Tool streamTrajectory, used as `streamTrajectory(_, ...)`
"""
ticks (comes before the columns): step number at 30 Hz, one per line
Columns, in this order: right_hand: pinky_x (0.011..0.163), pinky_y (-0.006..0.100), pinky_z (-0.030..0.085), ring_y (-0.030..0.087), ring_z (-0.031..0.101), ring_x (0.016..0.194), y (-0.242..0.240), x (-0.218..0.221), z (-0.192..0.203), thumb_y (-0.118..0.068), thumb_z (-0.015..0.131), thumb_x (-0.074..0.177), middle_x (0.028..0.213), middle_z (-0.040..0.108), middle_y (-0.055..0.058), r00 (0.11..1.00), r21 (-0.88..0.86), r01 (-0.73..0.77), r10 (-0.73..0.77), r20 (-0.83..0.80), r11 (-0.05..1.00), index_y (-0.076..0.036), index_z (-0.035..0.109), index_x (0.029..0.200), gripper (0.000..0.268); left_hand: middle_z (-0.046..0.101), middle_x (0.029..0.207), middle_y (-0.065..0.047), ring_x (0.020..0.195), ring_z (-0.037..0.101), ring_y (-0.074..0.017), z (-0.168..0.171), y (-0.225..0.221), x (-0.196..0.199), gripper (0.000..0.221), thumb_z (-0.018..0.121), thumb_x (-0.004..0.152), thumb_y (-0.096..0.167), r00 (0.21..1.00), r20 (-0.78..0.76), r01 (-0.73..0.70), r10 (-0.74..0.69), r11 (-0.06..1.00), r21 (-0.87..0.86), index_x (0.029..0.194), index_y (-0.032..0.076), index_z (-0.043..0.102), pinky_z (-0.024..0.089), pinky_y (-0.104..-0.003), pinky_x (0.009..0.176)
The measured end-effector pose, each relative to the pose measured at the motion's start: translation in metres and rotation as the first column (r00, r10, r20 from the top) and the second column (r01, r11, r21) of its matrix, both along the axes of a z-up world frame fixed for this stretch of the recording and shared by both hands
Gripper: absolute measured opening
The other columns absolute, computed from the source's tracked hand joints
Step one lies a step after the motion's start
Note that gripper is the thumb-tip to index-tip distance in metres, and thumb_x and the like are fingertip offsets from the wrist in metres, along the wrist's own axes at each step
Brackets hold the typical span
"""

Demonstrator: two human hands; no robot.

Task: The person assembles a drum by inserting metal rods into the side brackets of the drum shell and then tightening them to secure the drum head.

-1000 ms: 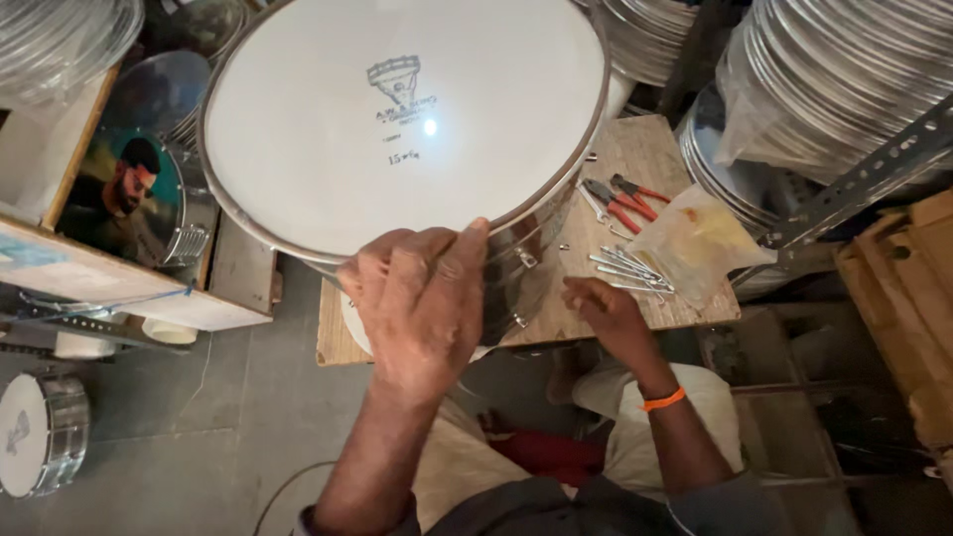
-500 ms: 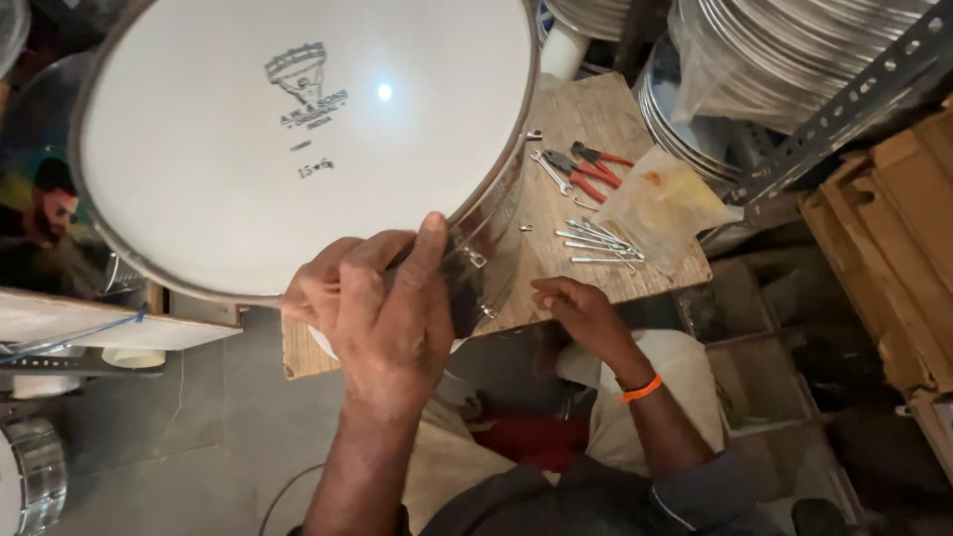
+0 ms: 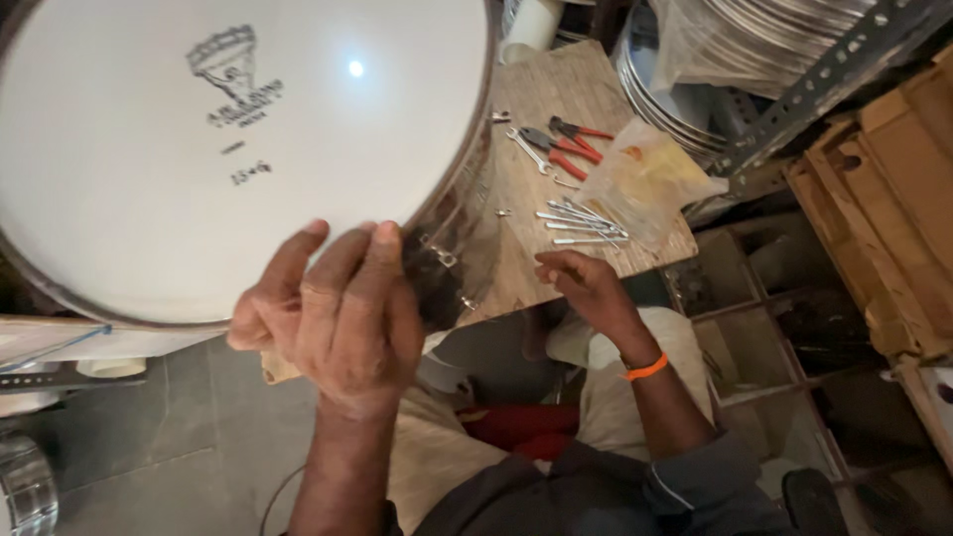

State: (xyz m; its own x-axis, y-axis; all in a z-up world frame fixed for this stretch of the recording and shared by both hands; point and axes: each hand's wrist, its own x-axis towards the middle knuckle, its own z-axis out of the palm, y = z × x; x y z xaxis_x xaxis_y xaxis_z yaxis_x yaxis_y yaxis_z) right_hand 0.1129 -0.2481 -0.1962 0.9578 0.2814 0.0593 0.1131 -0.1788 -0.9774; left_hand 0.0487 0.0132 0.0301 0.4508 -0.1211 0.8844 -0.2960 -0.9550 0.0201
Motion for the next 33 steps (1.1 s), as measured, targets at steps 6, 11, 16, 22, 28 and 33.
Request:
streamTrajectory(6,0.076,0.033,0.058,0.019,0.075,0.086,-0.034,0.012,-0.024,-0.012,0.066,0.093,0.095,0.078,0.009,0.94,-0.304,0.337,-0.338,0.05,0.891,-0.007,0.076,0.11,0.02,0.081,0.12,0.002,0.13,0.064,-0.0179,-0.007,0.007,0.004,0.021,0.067,0.109,0.006,1.0,0.026,0.011,-0.012,0.999,0.034,0.123,0.019,0.074,0.027,-0.039,0.099)
streamTrajectory(11,0.077,0.039,0.056,0.031,0.074,0.088,-0.077,0.012,-0.049,-0.014,0.072,0.09,0.096,0.076,0.016,0.855,-0.532,0.5,-0.489,0.174,0.683,-0.01,0.078,0.105,0.017,0.081,0.12,-0.001,0.131,0.064,-0.0195,-0.011,0.01,0.003,0.025,0.059,0.108,0.004,1.0,0.027,0.004,-0.006,0.999,0.044,0.123,0.016,0.075,0.027,-0.041,0.105)
streamTrajectory(16,0.08,0.039,0.057,0.029,0.074,0.092,-0.082,0.011,-0.059,-0.017,0.071,0.091,0.099,0.074,0.015,0.844,-0.475,0.519,-0.513,0.155,0.711,-0.009,0.075,0.105,0.017,0.081,0.123,-0.003,0.135,0.063,-0.0215,-0.014,0.01,0.001,0.027,0.055,0.109,0.005,1.0,-0.008,0.0,0.001,1.0,0.03,0.127,0.017,0.072,0.024,-0.042,0.116)
streamTrajectory(22,0.083,0.046,0.052,0.036,0.059,0.102,-0.049,0.032,-0.061,-0.01,0.069,0.082,0.098,0.061,0.014,0.869,-0.55,0.406,-0.122,0.479,0.73,-0.012,0.073,0.105,0.024,0.08,0.128,-0.002,0.138,0.06,-0.0216,-0.012,0.009,-0.003,0.025,0.057,0.112,0.007,0.999,-0.032,-0.014,0.015,0.999,0.03,0.13,0.018,0.07,0.023,-0.042,0.119)
streamTrajectory(28,0.086,0.05,0.051,0.035,0.059,0.106,-0.043,0.06,-0.081,-0.006,0.062,0.092,0.098,0.059,0.012,0.825,-0.654,0.472,-0.034,0.565,0.591,-0.01,0.065,0.092,0.006,0.078,0.128,-0.004,0.138,0.061,-0.0228,-0.01,0.007,-0.002,0.027,0.058,0.107,0.005,1.0,-0.019,0.005,-0.004,1.0,0.014,0.128,0.015,0.071,0.024,-0.042,0.118)
streamTrajectory(33,0.075,0.05,0.05,0.035,0.059,0.093,-0.043,0.062,-0.052,-0.015,0.063,0.085,0.095,0.061,0.012,0.726,-0.534,0.576,-0.087,0.683,0.619,-0.013,0.066,0.096,0.011,0.077,0.131,-0.005,0.139,0.059,-0.0255,-0.003,0.005,-0.007,0.036,0.057,0.101,0.001,0.997,-0.077,0.003,-0.002,1.0,0.017,0.131,0.013,0.073,0.024,-0.044,0.119)
